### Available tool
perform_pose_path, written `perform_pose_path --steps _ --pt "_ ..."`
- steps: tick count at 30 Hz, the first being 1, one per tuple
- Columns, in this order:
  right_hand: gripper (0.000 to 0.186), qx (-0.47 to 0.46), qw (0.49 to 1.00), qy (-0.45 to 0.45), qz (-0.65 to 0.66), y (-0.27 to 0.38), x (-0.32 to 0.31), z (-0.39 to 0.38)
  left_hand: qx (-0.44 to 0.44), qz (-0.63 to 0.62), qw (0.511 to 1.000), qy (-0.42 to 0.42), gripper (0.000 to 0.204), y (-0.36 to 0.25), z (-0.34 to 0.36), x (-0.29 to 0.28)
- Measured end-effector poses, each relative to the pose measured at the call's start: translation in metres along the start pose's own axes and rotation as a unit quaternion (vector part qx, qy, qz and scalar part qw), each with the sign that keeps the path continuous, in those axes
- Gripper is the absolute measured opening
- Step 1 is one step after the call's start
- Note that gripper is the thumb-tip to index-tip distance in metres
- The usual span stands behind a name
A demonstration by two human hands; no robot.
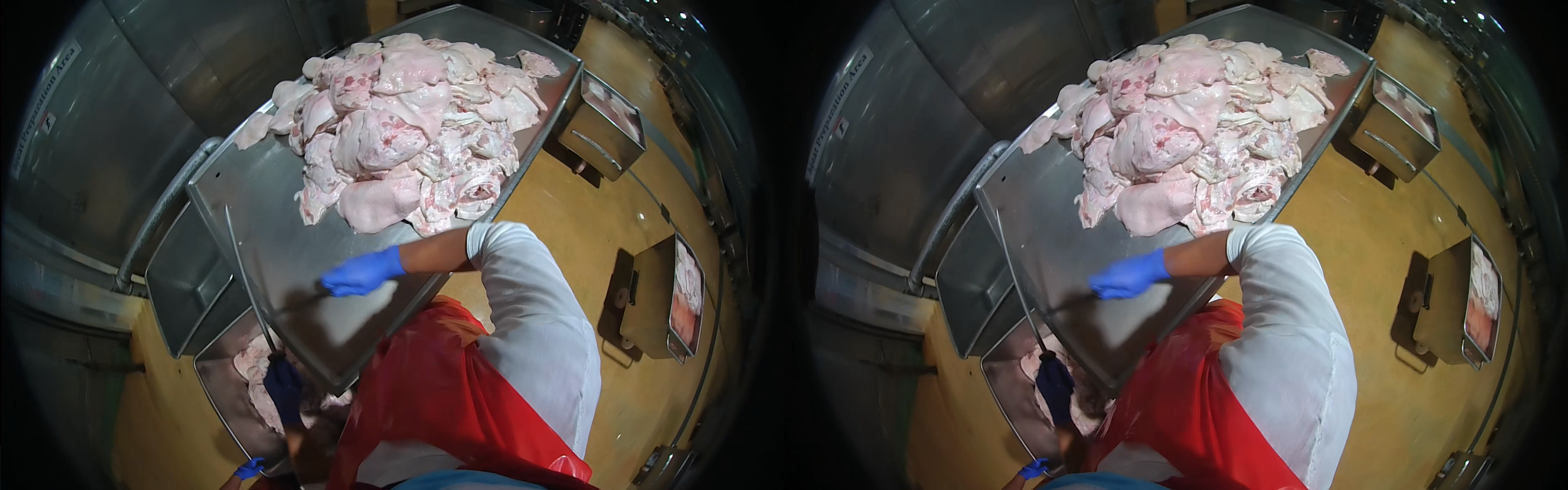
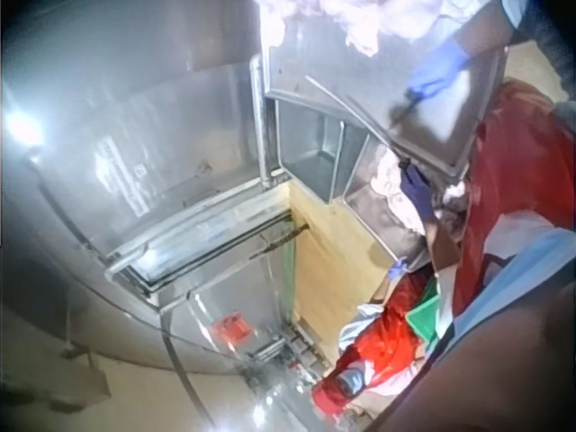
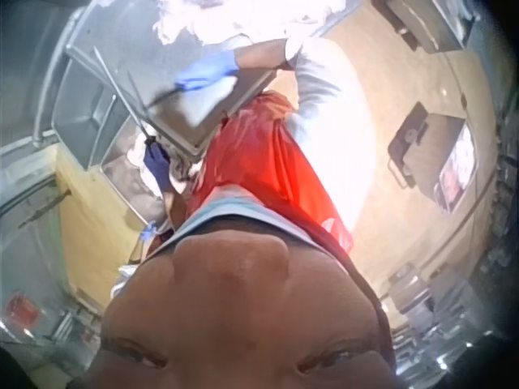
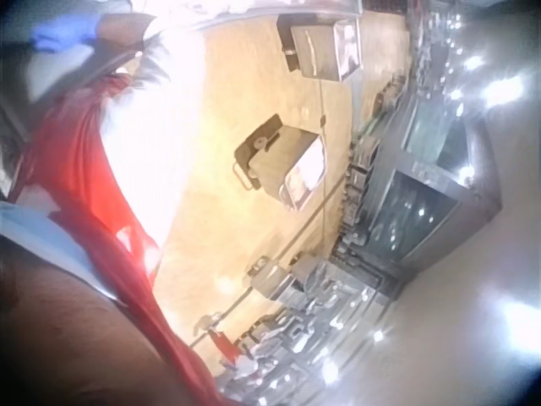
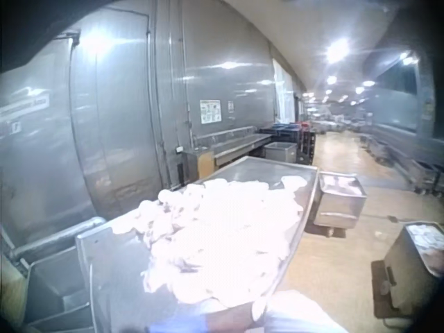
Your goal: The person uses a knife to cut large pieces of raw meat on a stainless steel table. They separate the meat into smaller portions and place them into a metal tray. The process is repeated continuously with multiple pieces of meat.
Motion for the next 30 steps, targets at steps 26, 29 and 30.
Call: perform_pose_path --steps 26,29,30 --pt "0.036 0.3 0.934 -0.193 0.035 -0.079 -0.013 -0.173 -0.016 0.105 0.994 -0.018 0.024 0.113 0.136 0.057" --pt "0.035 0.39 0.884 -0.252 0.054 -0.084 -0.016 -0.226 -0.119 0.186 0.975 -0.019 0.027 0.101 0.186 0.096" --pt "0.034 0.369 0.89 -0.265 0.037 -0.083 -0.015 -0.243 -0.112 0.216 0.969 -0.031 0.028 0.111 0.204 0.101"
Point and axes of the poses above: each hand's wrist, its own z-axis towards the middle knuckle, its own x-axis out of the palm, y = z × x, the point moved 6 cm from there along z, towards the middle knuckle, and after that the axes turned 11 degrees about z, right-handed, at the moved point
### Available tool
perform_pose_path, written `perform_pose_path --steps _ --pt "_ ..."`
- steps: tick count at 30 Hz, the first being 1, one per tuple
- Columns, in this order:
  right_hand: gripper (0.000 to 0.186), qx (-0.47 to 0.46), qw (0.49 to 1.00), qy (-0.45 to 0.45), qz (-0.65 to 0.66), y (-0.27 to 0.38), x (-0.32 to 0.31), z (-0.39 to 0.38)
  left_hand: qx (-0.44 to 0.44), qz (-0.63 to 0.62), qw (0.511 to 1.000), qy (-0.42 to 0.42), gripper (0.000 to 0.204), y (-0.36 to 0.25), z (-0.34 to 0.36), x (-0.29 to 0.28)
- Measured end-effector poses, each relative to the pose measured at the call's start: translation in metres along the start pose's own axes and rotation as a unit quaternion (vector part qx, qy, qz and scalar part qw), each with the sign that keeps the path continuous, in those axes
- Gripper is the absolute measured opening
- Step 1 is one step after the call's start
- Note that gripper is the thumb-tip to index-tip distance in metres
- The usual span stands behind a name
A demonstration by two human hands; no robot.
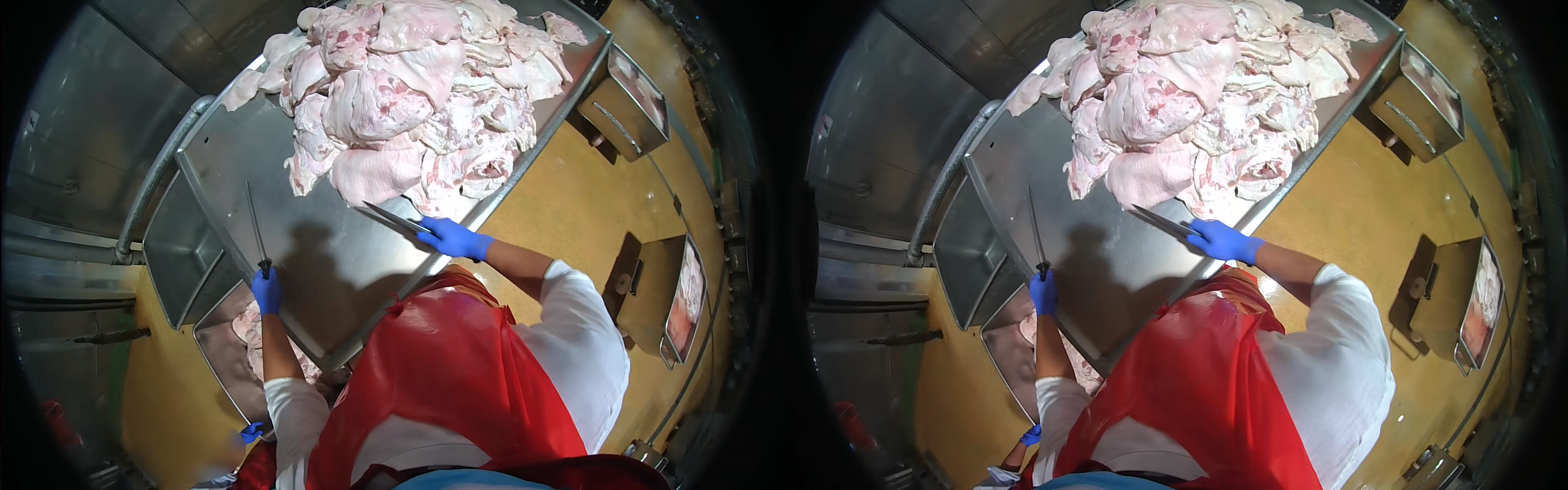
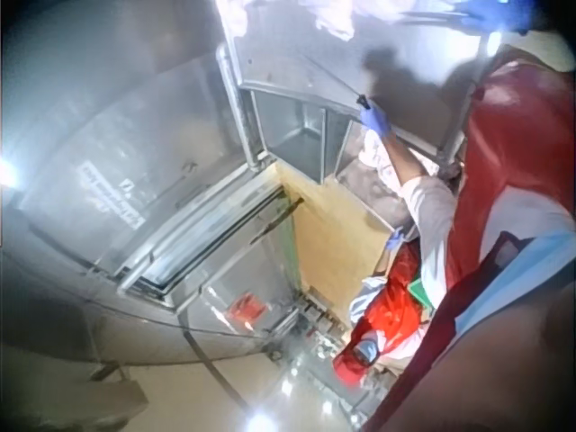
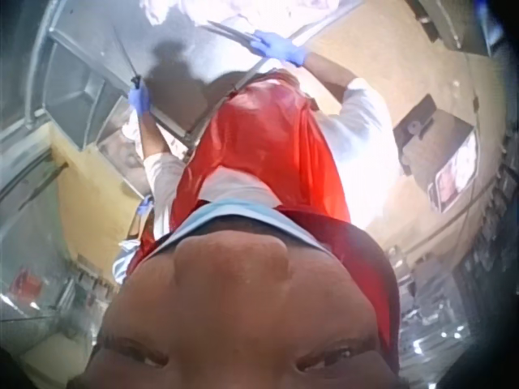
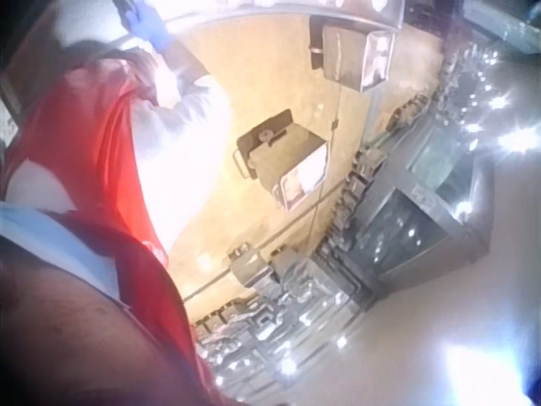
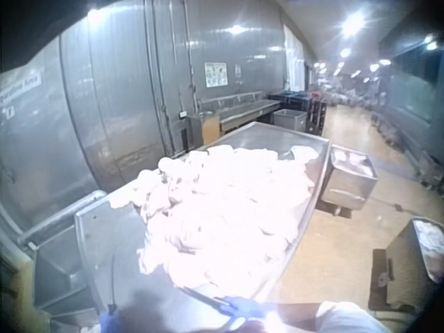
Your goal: The person uses a knife to cut large pieces of raw meat on a stainless steel table. They separate the meat into smaller portions and place them into a metal tray. The process is repeated continuously with multiple pieces of meat.
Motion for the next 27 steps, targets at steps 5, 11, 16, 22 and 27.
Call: perform_pose_path --steps 5,11,16,22,27 --pt "0.023 0.033 0.991 -0.105 0.075 -0.026 -0.05 -0.061 -0.056 0.245 0.962 -0.111 0.039 -0.041 0.061 -0.008" --pt "0.018 0.085 0.97 -0.17 0.15 -0.045 -0.076 -0.082 0.16 -0.148 0.976 -0.025 0.058 -0.338 0.094 0.041" --pt "0.019 0.047 0.974 -0.166 0.145 -0.052 -0.089 -0.068 0.173 -0.29 0.93 0.147 0.036 -0.472 0.075 0.086" --pt "0.019 0.013 0.971 -0.17 0.167 -0.055 -0.099 -0.04 0.134 -0.177 0.968 0.116 0.036 -0.449 0.01 0.068" --pt "0.017 0.02 0.972 -0.15 0.179 -0.04 -0.104 -0.027 0.036 -0.446 0.881 0.157 0.029 -0.329 -0.044 0.099"
Point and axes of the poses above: each hand's wrist, its own z-axis towards the middle knuckle, its own x-axis out of the palm, y = z × x, the point moved 6 cm from there along z, towards the middle knuckle, and after that the axes turned 11 degrees about z, right-handed, at the moved point
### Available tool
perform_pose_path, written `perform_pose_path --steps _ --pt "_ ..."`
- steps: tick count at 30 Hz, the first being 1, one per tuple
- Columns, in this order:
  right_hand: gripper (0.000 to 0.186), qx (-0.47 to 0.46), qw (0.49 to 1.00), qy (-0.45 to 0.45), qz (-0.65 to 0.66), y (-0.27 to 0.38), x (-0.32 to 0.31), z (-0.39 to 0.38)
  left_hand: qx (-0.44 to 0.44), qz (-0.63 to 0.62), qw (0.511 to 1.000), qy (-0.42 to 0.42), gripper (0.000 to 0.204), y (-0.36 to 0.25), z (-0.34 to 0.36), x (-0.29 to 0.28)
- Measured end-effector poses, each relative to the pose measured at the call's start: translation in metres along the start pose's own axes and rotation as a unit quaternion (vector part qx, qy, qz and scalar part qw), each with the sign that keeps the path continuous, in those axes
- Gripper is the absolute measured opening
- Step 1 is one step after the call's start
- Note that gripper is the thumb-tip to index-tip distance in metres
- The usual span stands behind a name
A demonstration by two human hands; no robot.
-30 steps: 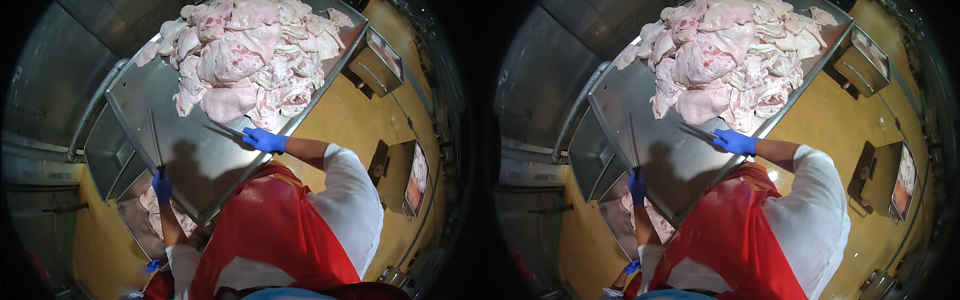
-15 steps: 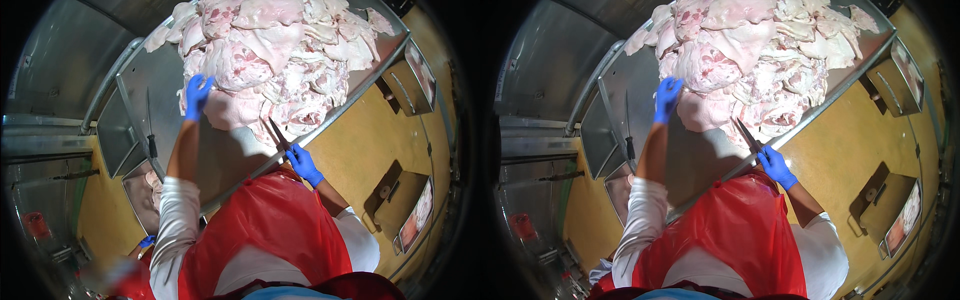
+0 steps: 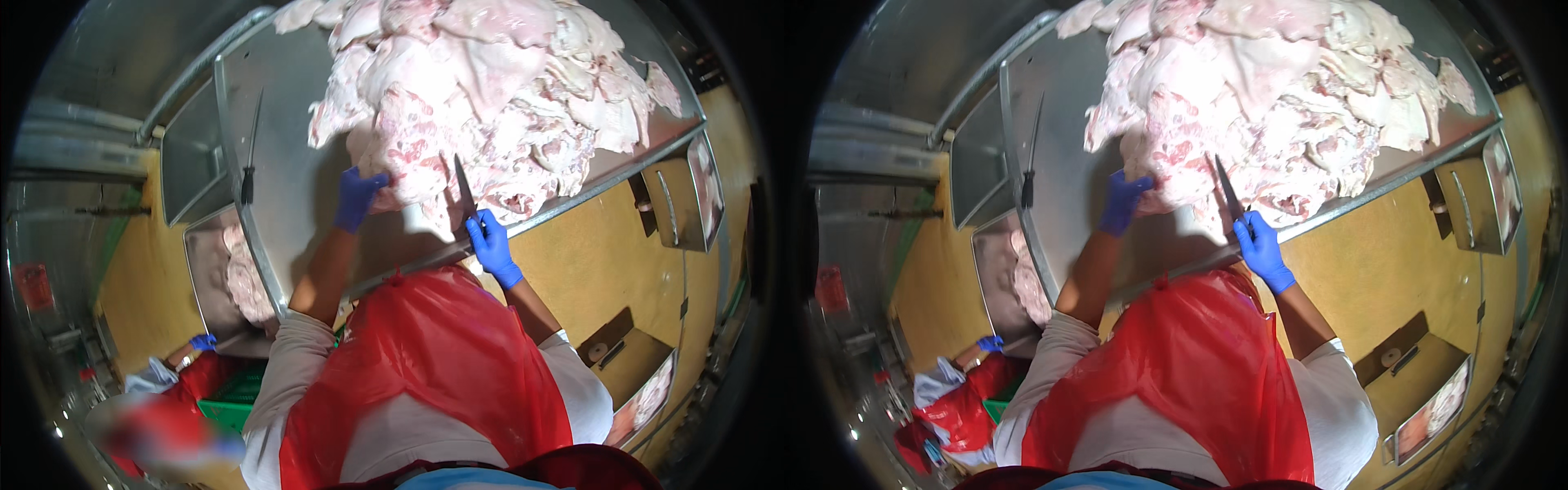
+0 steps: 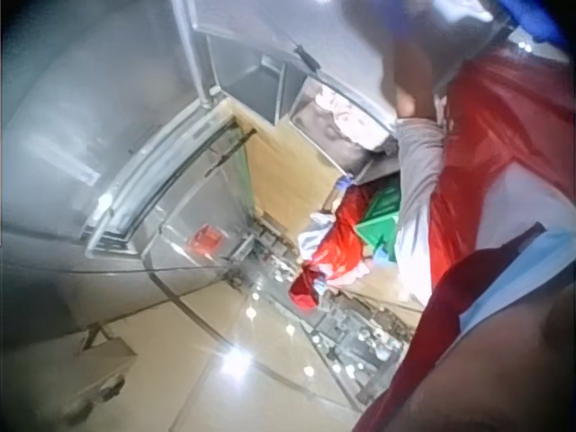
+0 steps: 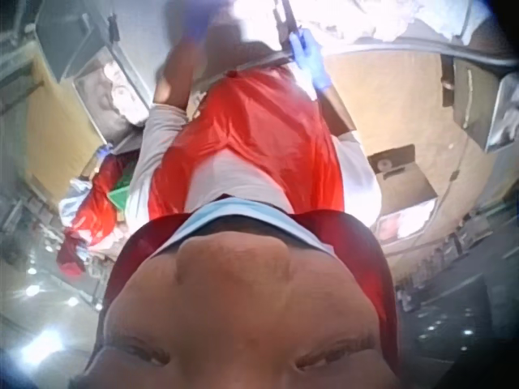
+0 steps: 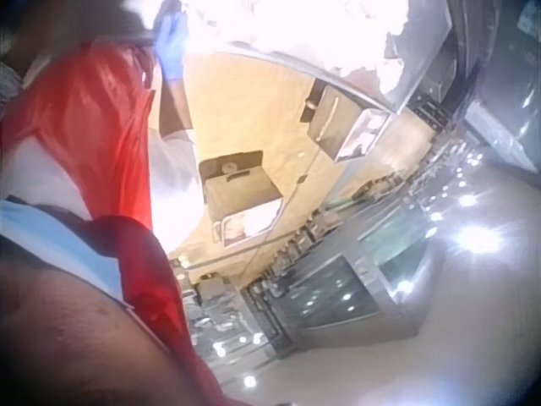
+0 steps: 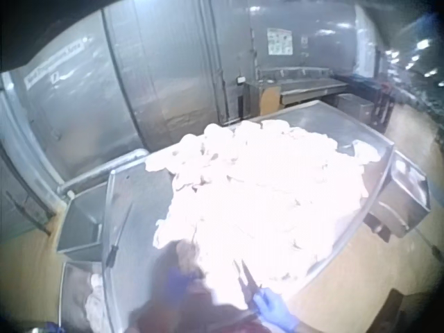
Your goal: The person uses a knife to cut large pieces of raw meat on a stainless steel table. They separate the meat into smaller portions and place them into a metal tray. The process is repeated continuously with multiple pieces of meat.
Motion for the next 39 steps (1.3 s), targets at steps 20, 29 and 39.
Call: perform_pose_path --steps 20,29,39 --pt "0.032 -0.058 0.924 0.273 -0.261 0.015 0.162 -0.019 0.073 0.469 0.869 -0.137 0.02 0.08 -0.145 -0.143" --pt "0.056 -0.045 0.929 0.272 -0.246 0.028 0.177 -0.025 0.068 0.432 0.893 -0.11 0.012 0.064 -0.145 -0.156" --pt "0.048 0.019 0.885 0.399 -0.241 0.057 0.231 0.001 0.101 0.484 0.863 -0.103 0.009 0.049 -0.157 -0.17"
Point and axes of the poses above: each hand's wrist, its own z-axis towards the middle knuckle, its own x-axis out of the palm, y = z × x, the point moved 6 cm from there along z, towards the middle knuckle, and after that the axes turned 11 degrees about z, right-handed, at the moved point
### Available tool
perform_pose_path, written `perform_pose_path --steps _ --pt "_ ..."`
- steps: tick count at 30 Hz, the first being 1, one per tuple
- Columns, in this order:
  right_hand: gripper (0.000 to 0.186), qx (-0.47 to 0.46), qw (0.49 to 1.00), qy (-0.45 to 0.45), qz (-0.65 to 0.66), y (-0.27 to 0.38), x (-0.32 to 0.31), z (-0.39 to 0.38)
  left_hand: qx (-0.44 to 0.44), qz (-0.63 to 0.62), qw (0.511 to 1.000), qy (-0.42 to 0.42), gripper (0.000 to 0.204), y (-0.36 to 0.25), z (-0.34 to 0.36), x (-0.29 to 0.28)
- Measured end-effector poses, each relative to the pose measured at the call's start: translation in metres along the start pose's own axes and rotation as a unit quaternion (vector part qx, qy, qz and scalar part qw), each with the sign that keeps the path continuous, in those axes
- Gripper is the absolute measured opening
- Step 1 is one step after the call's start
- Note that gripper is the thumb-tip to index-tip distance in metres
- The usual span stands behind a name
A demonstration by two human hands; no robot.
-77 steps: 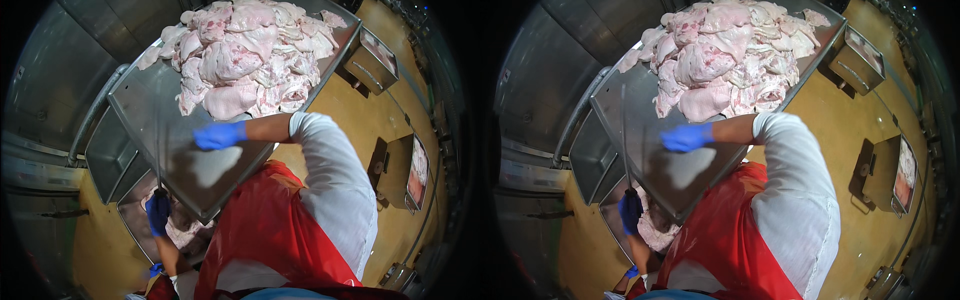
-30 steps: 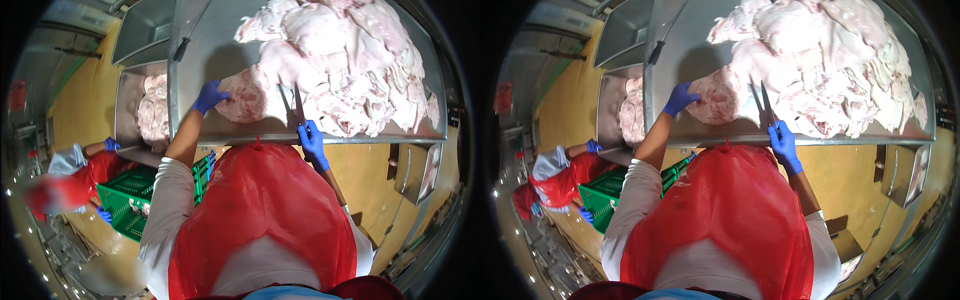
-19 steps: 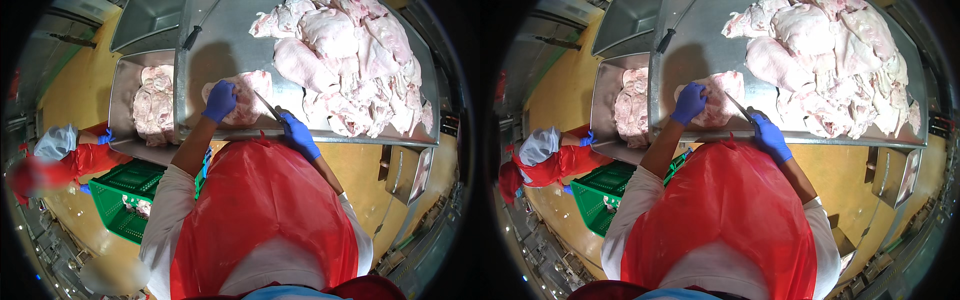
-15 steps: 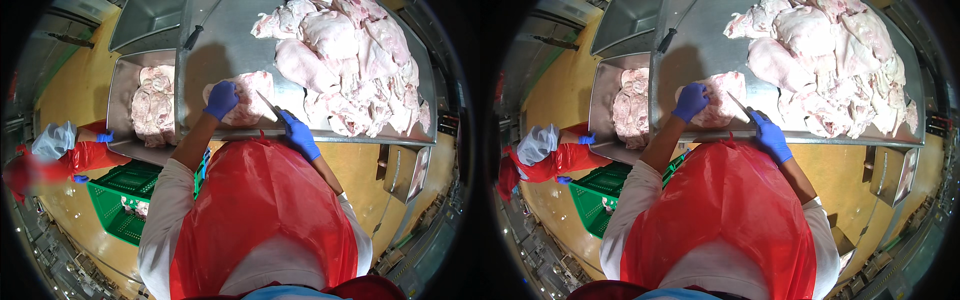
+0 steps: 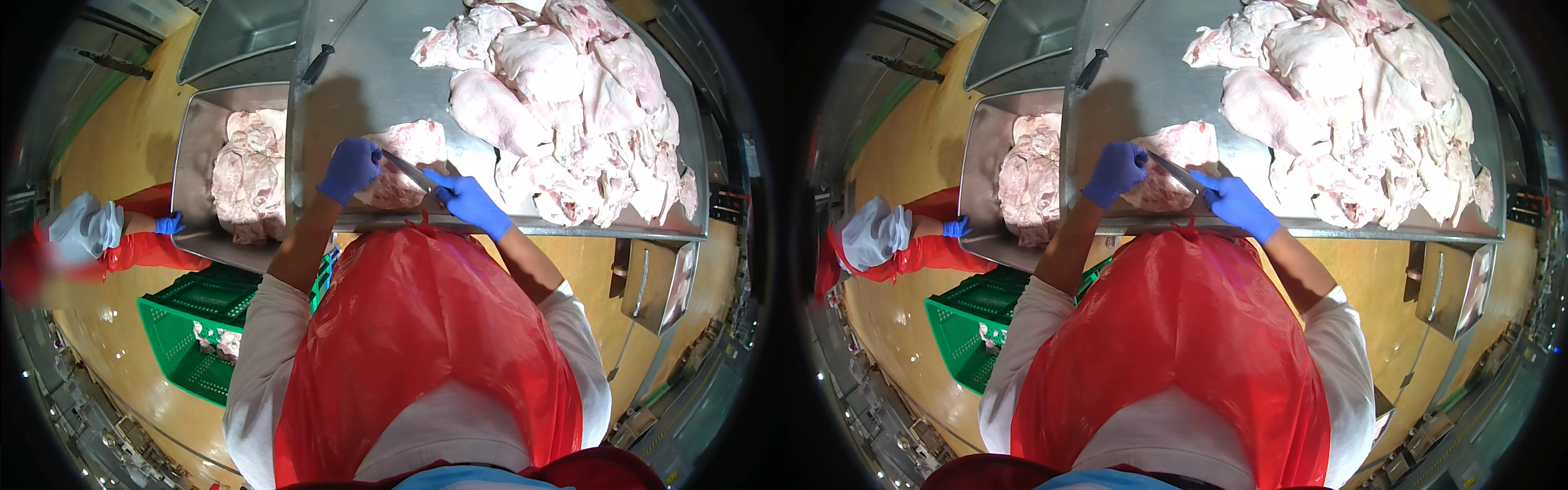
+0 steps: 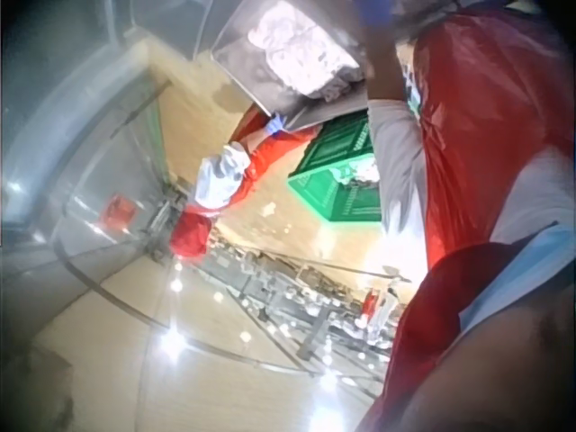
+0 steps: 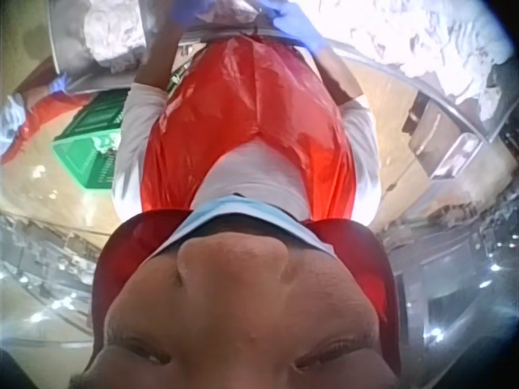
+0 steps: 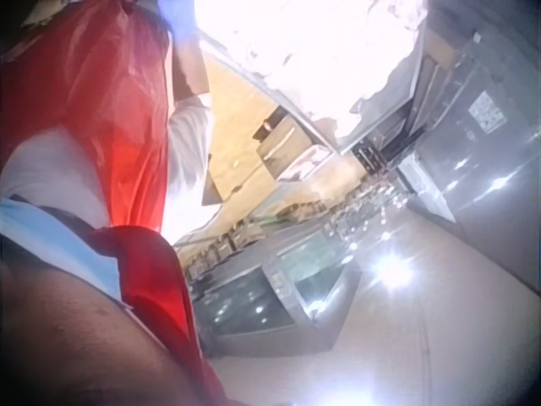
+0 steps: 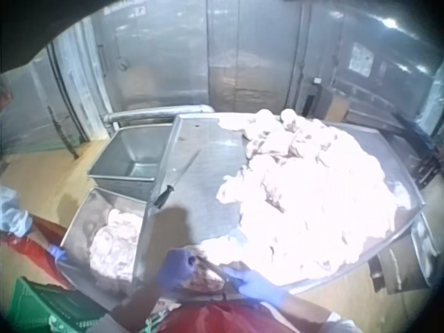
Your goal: The person uses a knife to cut large pieces of raw meat on a stainless steel table. They separate the meat into smaller portions and place them into a metal tray. The process is repeated continuously with multiple pieces of meat.
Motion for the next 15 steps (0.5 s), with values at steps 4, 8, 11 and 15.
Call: perform_pose_path --steps 4,8,11,15 --pt "0.045 -0.234 0.971 -0.039 -0.005 0.015 0.009 0.058 0.004 -0.026 0.997 0.075 0.013 -0.001 0.018 -0.011" --pt "0.047 -0.269 0.963 0.02 -0.009 0.02 0.011 0.071 -0.04 -0.055 0.989 0.131 0.014 0.001 0.025 -0.018" --pt "0.052 -0.128 0.983 0.12 -0.053 -0.024 -0.003 0.025 -0.071 -0.104 0.985 0.118 0.017 0.014 0.02 -0.027" --pt "0.052 -0.07 0.985 0.15 0.04 -0.04 -0.026 -0.003 -0.091 -0.184 0.974 0.095 0.021 0.014 0.021 -0.054"
Point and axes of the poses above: each hand's wrist, its own z-axis towards the middle knuckle, its own x-axis out of the palm, y = z × x, the point moved 6 cm from there along z, towards the middle knuckle, and after that the axes turned 11 degrees about z, right-handed, at the moved point
